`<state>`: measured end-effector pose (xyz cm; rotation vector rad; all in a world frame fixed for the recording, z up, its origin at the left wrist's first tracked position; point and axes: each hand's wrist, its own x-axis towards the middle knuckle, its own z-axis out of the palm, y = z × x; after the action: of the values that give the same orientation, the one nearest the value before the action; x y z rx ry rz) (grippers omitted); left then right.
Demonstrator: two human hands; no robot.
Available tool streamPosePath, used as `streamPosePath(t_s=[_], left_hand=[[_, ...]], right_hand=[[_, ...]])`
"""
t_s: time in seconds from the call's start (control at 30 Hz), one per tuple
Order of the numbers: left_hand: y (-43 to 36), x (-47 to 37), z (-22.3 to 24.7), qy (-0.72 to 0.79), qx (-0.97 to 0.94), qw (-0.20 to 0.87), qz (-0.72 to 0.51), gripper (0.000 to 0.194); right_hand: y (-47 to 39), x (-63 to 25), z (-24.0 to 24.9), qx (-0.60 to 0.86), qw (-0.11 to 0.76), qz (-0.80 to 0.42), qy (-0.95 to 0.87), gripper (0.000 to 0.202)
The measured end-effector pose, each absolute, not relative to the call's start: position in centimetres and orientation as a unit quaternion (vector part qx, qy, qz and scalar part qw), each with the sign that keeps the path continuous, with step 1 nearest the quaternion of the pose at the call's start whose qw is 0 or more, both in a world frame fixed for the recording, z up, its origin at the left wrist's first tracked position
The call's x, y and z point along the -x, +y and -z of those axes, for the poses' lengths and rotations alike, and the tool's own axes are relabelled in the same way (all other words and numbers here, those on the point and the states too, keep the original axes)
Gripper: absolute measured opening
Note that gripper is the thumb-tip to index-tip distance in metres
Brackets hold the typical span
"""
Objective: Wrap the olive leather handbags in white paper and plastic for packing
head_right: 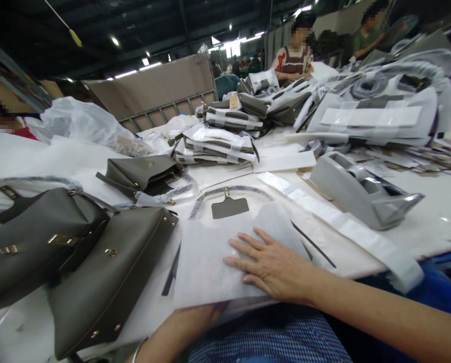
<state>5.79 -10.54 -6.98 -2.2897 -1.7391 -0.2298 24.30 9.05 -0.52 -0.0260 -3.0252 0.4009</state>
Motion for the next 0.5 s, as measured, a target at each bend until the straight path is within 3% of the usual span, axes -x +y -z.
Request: streamPosePath(t_s=[0.17, 0.5], left_hand=[[-9.9, -6.0, 6.4, -0.630, 0.767, 0.081, 0.089, 0.061], [-8.9, -6.6, 2.8, -0.694, 0.708, -0.113, 0.063, 0.026]], right_hand=[[9.8, -23.5, 0.6, 0.024, 0.029, -0.166, -0.985, 0.056], [11.7, -21.8, 0.9, 0.025, 0.022, -0.196, -0.980, 0.061]])
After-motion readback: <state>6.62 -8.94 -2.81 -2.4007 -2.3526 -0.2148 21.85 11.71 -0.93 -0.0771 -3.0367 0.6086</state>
